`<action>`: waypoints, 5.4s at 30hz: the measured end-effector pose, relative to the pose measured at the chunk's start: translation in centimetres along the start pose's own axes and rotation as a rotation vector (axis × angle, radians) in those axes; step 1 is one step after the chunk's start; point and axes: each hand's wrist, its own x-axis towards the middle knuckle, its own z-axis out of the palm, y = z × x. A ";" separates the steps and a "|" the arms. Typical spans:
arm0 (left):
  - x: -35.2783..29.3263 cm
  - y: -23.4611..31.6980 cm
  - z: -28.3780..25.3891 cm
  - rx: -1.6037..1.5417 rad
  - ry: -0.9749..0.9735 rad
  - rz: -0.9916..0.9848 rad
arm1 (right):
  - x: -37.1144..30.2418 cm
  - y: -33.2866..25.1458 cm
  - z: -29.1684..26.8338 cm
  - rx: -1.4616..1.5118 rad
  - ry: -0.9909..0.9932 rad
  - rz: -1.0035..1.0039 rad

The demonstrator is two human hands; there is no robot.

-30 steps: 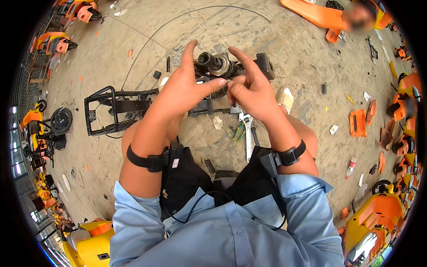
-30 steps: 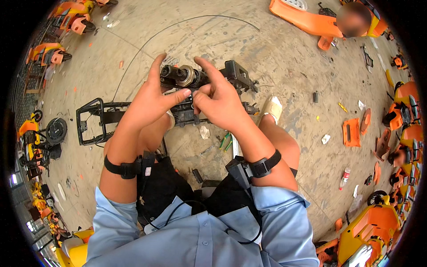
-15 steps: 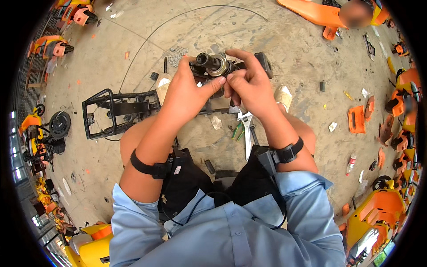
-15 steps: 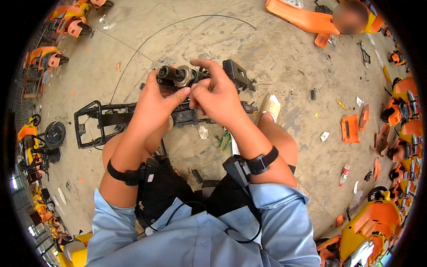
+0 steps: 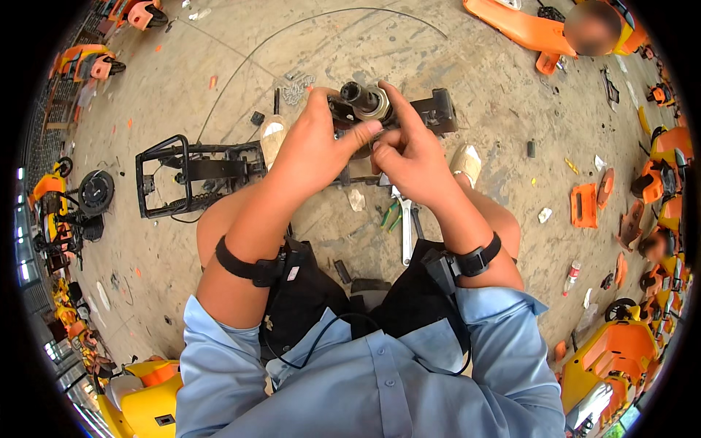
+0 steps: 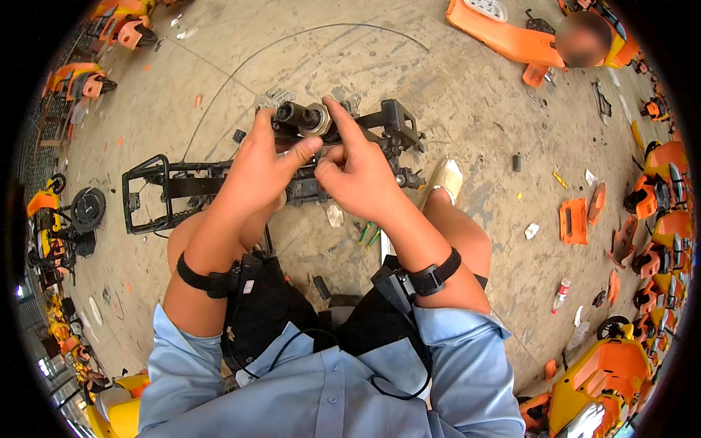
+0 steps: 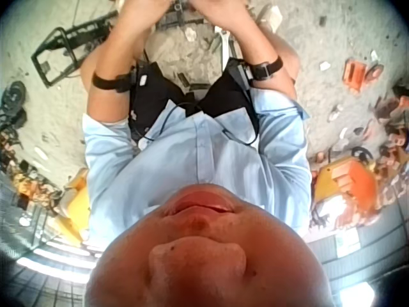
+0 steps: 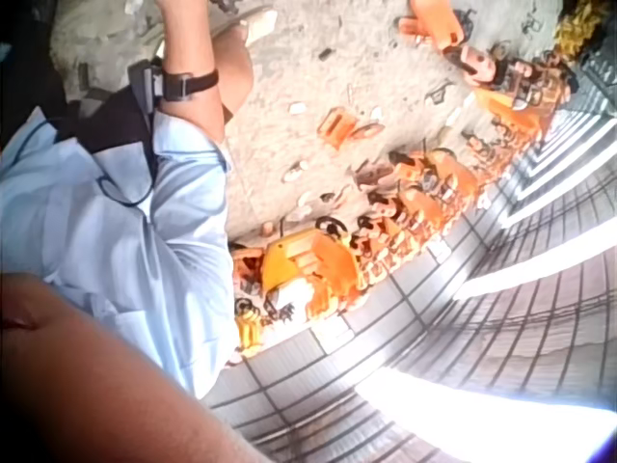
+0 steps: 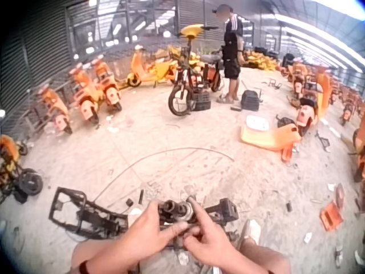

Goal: The person uses a wrench to tighten a bolt on a metal component and then fits a circular rubber or plastic seal onto the same part.

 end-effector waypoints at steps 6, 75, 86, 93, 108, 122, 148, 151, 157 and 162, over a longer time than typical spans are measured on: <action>0.1 -1.2 -0.5 0.012 -0.040 0.023 | -0.1 0.2 0.1 0.072 0.155 0.005; -0.2 0.0 -0.9 0.160 -0.083 -0.070 | -0.6 -0.8 0.7 0.161 0.123 -0.012; 0.0 -0.4 -0.6 0.151 -0.074 -0.068 | 0.3 2.1 -0.3 0.184 0.149 -0.072; -0.1 -0.5 -0.6 0.135 -0.091 -0.071 | -0.5 -0.4 0.2 0.132 0.090 -0.056; -0.2 -0.2 -0.7 0.151 -0.075 -0.076 | 0.1 0.6 -0.6 0.179 0.138 -0.102; -0.1 -0.5 -0.6 0.160 -0.068 -0.052 | 0.8 2.1 -1.1 0.226 0.176 -0.078; -0.2 -0.5 -0.5 0.123 -0.045 -0.018 | 0.0 0.4 0.0 0.172 0.030 0.000; -0.1 -0.4 -0.5 0.133 -0.062 -0.042 | 0.1 1.2 0.4 0.165 0.070 -0.037; -0.1 0.2 -0.8 0.159 -0.082 -0.068 | -0.2 0.9 0.3 0.132 0.003 -0.065; -0.1 -0.6 -0.7 0.159 -0.075 -0.066 | 0.9 1.5 -2.0 0.256 0.125 -0.069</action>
